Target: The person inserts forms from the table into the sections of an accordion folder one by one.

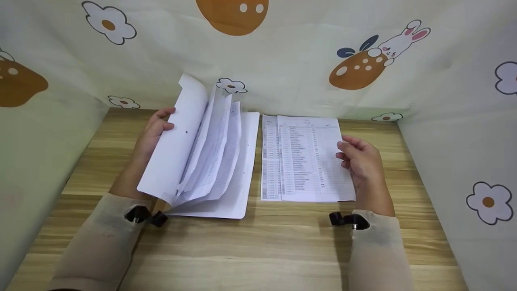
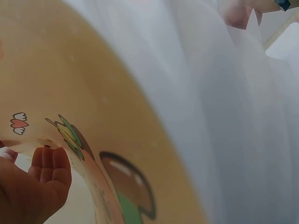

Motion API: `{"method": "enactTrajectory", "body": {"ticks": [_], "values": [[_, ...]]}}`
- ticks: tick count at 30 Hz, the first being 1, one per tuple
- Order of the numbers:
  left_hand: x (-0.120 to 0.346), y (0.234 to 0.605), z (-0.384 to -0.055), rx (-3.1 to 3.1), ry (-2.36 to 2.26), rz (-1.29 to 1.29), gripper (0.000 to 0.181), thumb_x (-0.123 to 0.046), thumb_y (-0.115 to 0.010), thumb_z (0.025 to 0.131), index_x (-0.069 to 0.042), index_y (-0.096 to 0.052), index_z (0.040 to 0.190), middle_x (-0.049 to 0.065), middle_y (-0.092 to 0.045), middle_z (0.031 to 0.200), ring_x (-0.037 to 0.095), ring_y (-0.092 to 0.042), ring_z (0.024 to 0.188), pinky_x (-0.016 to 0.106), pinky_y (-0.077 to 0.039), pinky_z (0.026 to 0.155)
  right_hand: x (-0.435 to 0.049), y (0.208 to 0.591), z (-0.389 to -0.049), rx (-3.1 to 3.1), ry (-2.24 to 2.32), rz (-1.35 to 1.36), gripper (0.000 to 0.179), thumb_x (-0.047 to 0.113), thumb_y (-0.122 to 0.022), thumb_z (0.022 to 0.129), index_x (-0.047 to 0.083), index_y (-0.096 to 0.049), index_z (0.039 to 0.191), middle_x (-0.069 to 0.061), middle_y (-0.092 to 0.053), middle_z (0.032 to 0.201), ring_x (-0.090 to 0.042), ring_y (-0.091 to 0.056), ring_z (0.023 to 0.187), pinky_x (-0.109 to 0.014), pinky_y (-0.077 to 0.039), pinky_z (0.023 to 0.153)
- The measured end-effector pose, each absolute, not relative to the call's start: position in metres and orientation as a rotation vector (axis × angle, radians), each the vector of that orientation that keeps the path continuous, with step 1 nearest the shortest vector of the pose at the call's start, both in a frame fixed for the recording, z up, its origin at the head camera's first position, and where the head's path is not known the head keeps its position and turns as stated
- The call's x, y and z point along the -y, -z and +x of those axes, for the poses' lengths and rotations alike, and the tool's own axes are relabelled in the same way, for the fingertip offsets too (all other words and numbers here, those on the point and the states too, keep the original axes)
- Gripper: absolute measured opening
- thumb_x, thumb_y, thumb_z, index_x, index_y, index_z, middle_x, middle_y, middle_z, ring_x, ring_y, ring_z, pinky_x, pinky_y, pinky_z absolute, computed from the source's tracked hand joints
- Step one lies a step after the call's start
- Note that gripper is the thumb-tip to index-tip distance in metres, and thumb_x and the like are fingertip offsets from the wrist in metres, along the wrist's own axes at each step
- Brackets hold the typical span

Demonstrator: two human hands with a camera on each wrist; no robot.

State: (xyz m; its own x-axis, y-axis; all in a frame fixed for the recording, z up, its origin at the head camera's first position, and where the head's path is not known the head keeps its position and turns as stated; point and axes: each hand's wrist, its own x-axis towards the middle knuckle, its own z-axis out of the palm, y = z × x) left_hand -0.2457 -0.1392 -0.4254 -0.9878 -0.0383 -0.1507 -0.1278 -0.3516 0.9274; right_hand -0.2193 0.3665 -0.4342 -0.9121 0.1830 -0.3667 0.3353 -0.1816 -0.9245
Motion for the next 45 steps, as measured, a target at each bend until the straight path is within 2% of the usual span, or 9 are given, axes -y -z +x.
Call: {"method": "enactTrajectory", "body": {"ticks": [8, 14, 17, 26, 34, 36, 39, 42, 45], "values": [[0.137, 0.429, -0.246, -1.765, -2.526, -0.191, 0.036, -0.010, -0.047, 0.098, -0.021, -0.062, 0.128, 0.005, -0.052, 0.143, 0.022, -0.056, 0.116, 0.030, -0.052, 0.092, -0.386, 0.452, -0.229, -2.055, 2.137, 0.744, 0.025, 0.016, -0.084, 0.093, 0.024, -0.073, 0.113, 0.008, -0.079, 0.088, -0.009, -0.074, 0.076, -0.025, -0.057, 0.062], [0.138, 0.430, -0.247, -1.759, -2.522, -0.204, 0.035, -0.011, -0.048, 0.098, -0.023, -0.063, 0.128, 0.006, -0.053, 0.143, 0.022, -0.057, 0.116, 0.031, -0.052, 0.091, -0.395, 0.466, -0.233, -2.292, 1.764, 0.831, 0.056, 0.026, -0.081, 0.096, 0.016, -0.059, 0.146, 0.016, -0.079, 0.088, -0.007, -0.075, 0.087, -0.027, -0.060, 0.075], [0.138, 0.430, -0.247, -1.754, -2.529, -0.208, 0.035, -0.010, -0.048, 0.099, -0.022, -0.063, 0.128, 0.004, -0.050, 0.151, 0.021, -0.054, 0.121, 0.030, -0.051, 0.094, -0.398, 0.470, -0.233, -2.411, 1.540, 0.822, 0.065, 0.032, -0.078, 0.098, 0.010, -0.053, 0.153, 0.019, -0.078, 0.086, -0.006, -0.073, 0.088, -0.026, -0.059, 0.079], [0.139, 0.430, -0.246, -1.789, -2.505, -0.234, 0.037, -0.012, -0.049, 0.098, -0.020, -0.061, 0.132, 0.004, -0.051, 0.146, 0.021, -0.055, 0.120, 0.031, -0.051, 0.094, -0.403, 0.469, -0.229, -2.469, 1.238, 0.722, 0.057, 0.036, -0.073, 0.100, 0.002, -0.057, 0.143, 0.012, -0.071, 0.086, -0.008, -0.067, 0.084, -0.028, -0.057, 0.077], [0.139, 0.432, -0.247, -1.757, -2.523, -0.194, 0.039, -0.011, -0.046, 0.099, -0.020, -0.061, 0.133, 0.004, -0.051, 0.152, 0.021, -0.056, 0.120, 0.029, -0.052, 0.093, -0.401, 0.466, -0.228, -2.497, 1.078, 0.595, 0.060, 0.042, -0.074, 0.098, 0.001, -0.062, 0.140, 0.009, -0.070, 0.086, -0.008, -0.064, 0.082, -0.026, -0.056, 0.073], [0.138, 0.432, -0.247, -1.758, -2.520, -0.202, 0.038, -0.011, -0.046, 0.099, -0.021, -0.062, 0.131, 0.004, -0.051, 0.150, 0.021, -0.056, 0.118, 0.029, -0.052, 0.092, -0.398, 0.466, -0.229, -2.514, 1.032, 0.588, 0.065, 0.044, -0.077, 0.096, 0.001, -0.061, 0.142, 0.005, -0.072, 0.093, -0.011, -0.064, 0.084, -0.027, -0.055, 0.073], [0.137, 0.432, -0.248, -1.753, -2.533, -0.208, 0.036, -0.010, -0.047, 0.098, -0.021, -0.062, 0.129, 0.005, -0.053, 0.144, 0.021, -0.057, 0.116, 0.029, -0.053, 0.089, -0.393, 0.465, -0.229, -2.538, 0.945, 0.552, 0.080, 0.048, -0.081, 0.092, -0.001, -0.054, 0.149, -0.012, -0.071, 0.120, -0.020, -0.064, 0.097, -0.030, -0.054, 0.078], [0.136, 0.432, -0.249, -1.752, -2.540, -0.217, 0.034, -0.009, -0.048, 0.098, -0.020, -0.062, 0.127, 0.004, -0.054, 0.139, 0.021, -0.057, 0.115, 0.029, -0.053, 0.089, -0.388, 0.466, -0.228, -2.531, 0.887, 0.504, 0.094, 0.049, -0.083, 0.089, -0.004, -0.044, 0.156, -0.028, -0.055, 0.149, -0.033, -0.060, 0.118, -0.039, -0.053, 0.093], [0.136, 0.432, -0.249, -1.755, -2.537, -0.227, 0.034, -0.010, -0.048, 0.098, -0.020, -0.062, 0.127, 0.004, -0.054, 0.136, 0.021, -0.058, 0.115, 0.029, -0.053, 0.090, -0.384, 0.469, -0.228, -2.521, 0.840, 0.494, 0.096, 0.046, -0.083, 0.090, -0.005, -0.039, 0.158, -0.034, -0.043, 0.159, -0.042, -0.051, 0.132, -0.051, -0.048, 0.107]]}}
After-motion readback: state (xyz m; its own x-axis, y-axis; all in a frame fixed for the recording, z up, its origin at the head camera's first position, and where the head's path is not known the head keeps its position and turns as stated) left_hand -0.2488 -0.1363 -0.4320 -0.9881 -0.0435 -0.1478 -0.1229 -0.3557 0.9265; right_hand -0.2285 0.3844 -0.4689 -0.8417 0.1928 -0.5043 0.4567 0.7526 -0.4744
